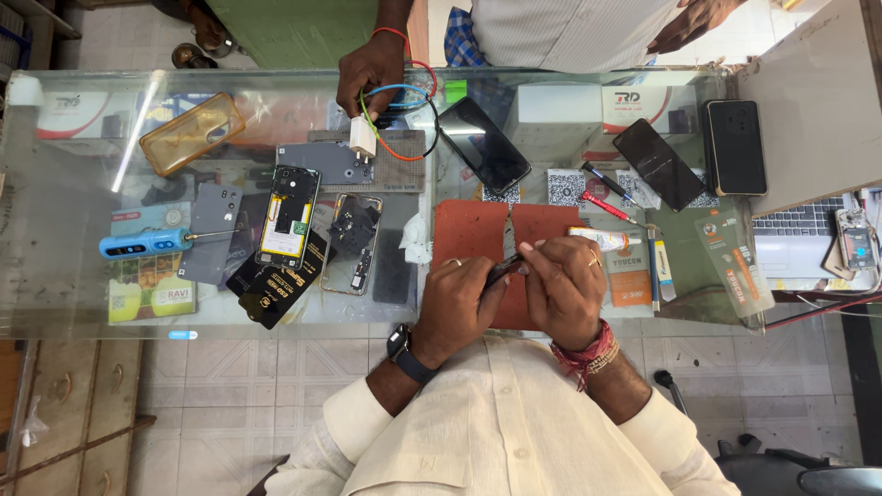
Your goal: The person repeatedly opens and closes a smartphone, using a thin metal tool to pry the back cover and then pressing it shut. The phone is handled one at a time on a glass workbench with other disassembled phones and tools nearby.
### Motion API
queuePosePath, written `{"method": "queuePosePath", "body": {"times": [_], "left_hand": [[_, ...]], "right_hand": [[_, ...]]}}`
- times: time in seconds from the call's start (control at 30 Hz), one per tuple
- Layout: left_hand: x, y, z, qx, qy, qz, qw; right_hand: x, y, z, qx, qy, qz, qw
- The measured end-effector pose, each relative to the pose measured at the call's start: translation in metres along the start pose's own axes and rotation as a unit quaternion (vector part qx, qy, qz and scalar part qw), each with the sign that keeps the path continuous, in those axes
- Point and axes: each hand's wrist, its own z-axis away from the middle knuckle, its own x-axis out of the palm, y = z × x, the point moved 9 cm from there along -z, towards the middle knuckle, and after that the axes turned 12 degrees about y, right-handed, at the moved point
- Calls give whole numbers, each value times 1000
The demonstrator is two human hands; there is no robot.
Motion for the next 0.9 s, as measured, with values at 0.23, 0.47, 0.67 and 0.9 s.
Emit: {"method": "queuePosePath", "body": {"times": [0.23, 0.47, 0.67, 0.9], "left_hand": [[-1, 3, -2, 20, 4, -12, 1000], [-8, -1, -3, -5, 21, -26, 999], [-13, -73, 9, -327, 191, 182, 908], [2, -133, 31, -465, 274, 310, 783]], "right_hand": [[-2, 10, 3, 78, 22, -32, 996], [-3, 17, 11, 128, 26, -16, 991], [4, -9, 0, 22, -47, -48, 997], [30, -40, 7, -113, -177, -47, 977]]}}
